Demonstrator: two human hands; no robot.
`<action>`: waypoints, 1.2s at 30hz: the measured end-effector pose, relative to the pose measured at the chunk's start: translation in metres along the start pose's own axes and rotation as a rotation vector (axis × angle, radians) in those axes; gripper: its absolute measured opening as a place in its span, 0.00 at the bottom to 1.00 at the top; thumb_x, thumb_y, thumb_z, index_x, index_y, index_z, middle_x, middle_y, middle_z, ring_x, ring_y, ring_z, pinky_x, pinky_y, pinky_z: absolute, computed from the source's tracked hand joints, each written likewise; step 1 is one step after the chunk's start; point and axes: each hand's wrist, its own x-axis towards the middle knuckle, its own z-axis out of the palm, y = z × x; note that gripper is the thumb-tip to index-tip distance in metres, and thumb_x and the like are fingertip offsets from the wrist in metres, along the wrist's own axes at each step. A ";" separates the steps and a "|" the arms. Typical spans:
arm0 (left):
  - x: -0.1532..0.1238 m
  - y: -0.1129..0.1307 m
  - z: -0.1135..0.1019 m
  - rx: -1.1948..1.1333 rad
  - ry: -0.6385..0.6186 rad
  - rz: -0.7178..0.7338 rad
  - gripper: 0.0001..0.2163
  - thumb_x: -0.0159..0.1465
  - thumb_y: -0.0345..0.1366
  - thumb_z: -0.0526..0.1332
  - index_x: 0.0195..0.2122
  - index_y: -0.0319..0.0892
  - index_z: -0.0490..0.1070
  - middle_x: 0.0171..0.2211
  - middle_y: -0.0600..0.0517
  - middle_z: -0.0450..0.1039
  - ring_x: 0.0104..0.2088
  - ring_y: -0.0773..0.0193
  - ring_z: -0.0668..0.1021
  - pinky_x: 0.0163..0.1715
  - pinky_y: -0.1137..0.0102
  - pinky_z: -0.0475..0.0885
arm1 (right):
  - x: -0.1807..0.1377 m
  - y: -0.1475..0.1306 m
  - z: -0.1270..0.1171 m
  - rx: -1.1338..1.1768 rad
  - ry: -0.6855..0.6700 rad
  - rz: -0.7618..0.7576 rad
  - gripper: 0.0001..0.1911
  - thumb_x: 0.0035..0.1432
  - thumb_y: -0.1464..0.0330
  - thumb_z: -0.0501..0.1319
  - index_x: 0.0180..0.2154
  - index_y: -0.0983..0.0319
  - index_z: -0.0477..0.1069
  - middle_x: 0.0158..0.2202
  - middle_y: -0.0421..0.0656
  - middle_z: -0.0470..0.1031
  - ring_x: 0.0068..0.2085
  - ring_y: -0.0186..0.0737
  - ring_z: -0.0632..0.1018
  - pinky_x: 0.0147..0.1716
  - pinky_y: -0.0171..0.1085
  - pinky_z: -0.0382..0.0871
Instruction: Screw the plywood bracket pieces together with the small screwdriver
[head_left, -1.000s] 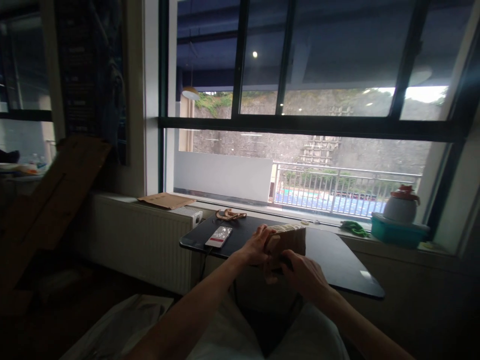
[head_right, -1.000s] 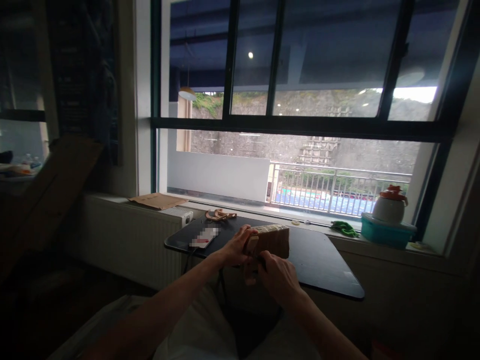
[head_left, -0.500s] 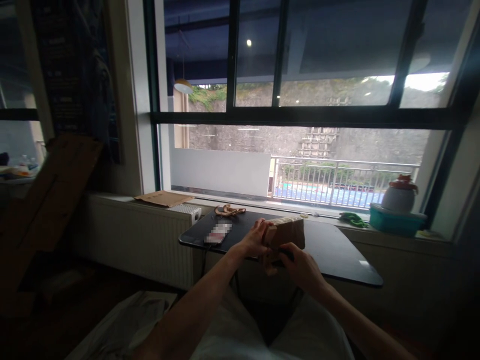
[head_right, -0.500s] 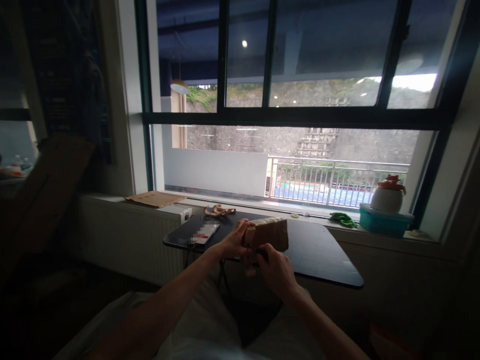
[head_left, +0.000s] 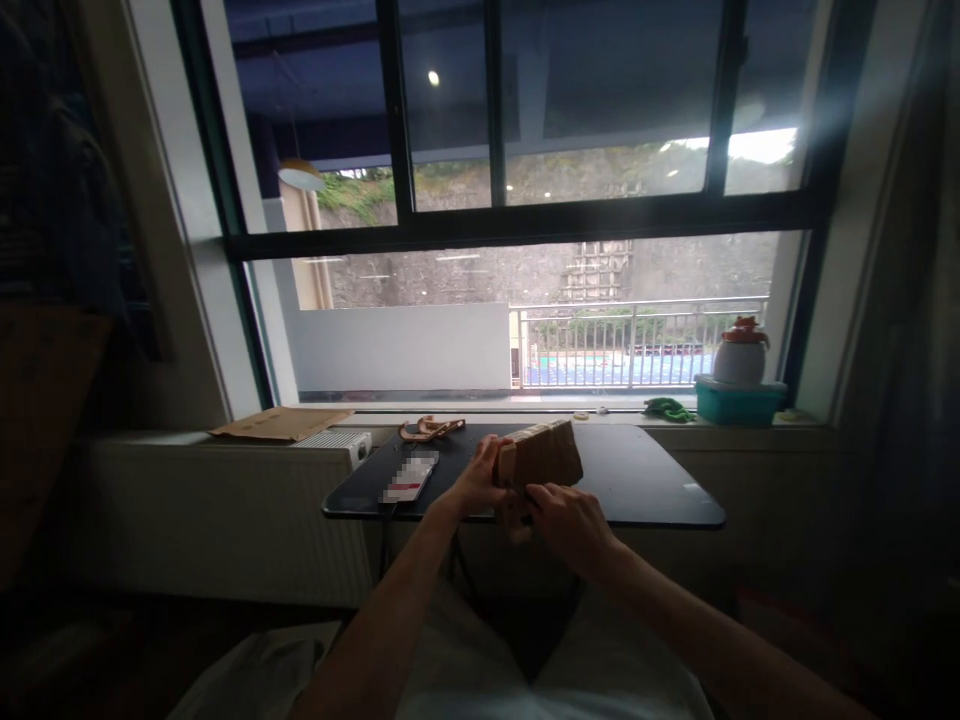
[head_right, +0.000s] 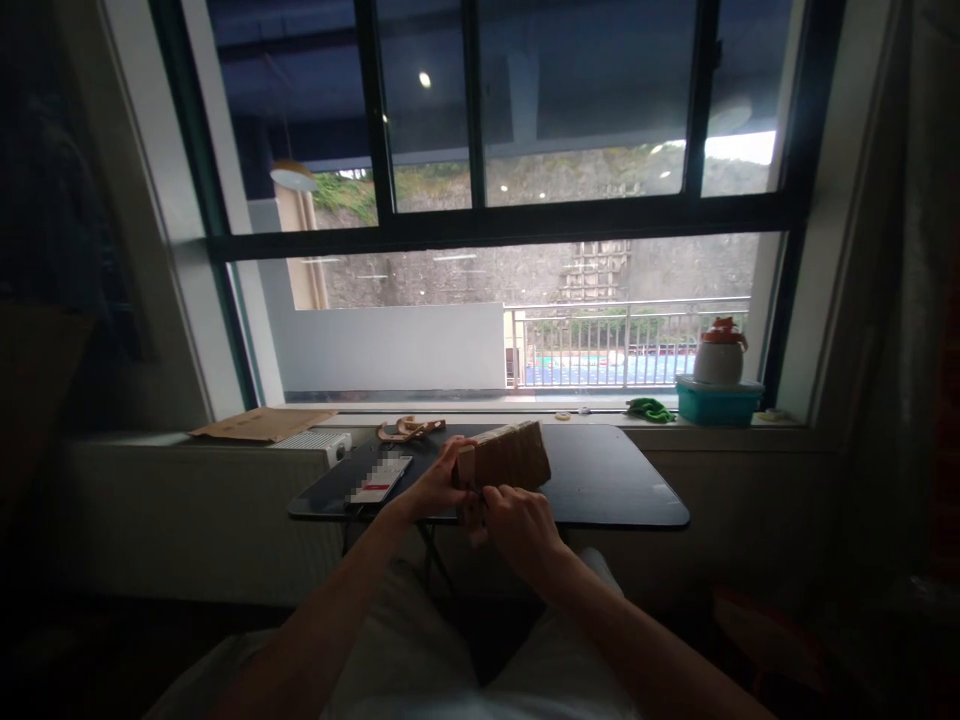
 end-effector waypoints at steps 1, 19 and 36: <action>0.000 0.000 0.000 -0.004 0.001 -0.002 0.37 0.45 0.27 0.67 0.56 0.46 0.54 0.54 0.47 0.52 0.58 0.52 0.60 0.59 0.59 0.58 | -0.002 -0.001 0.003 0.008 0.006 0.026 0.12 0.64 0.68 0.51 0.44 0.58 0.71 0.39 0.43 0.78 0.40 0.37 0.78 0.35 0.32 0.63; -0.004 0.001 0.004 0.021 0.045 -0.011 0.40 0.42 0.26 0.68 0.57 0.45 0.55 0.55 0.46 0.52 0.57 0.49 0.61 0.58 0.57 0.59 | 0.002 0.000 -0.003 -0.105 -0.043 -0.156 0.10 0.63 0.74 0.52 0.36 0.61 0.72 0.32 0.45 0.77 0.33 0.39 0.77 0.27 0.34 0.59; 0.001 0.002 0.000 -0.043 0.068 0.006 0.34 0.44 0.30 0.67 0.54 0.42 0.58 0.53 0.46 0.56 0.56 0.49 0.63 0.57 0.55 0.60 | 0.003 -0.008 -0.021 -0.135 -0.129 -0.049 0.10 0.64 0.69 0.51 0.40 0.60 0.70 0.37 0.45 0.77 0.39 0.40 0.78 0.34 0.33 0.65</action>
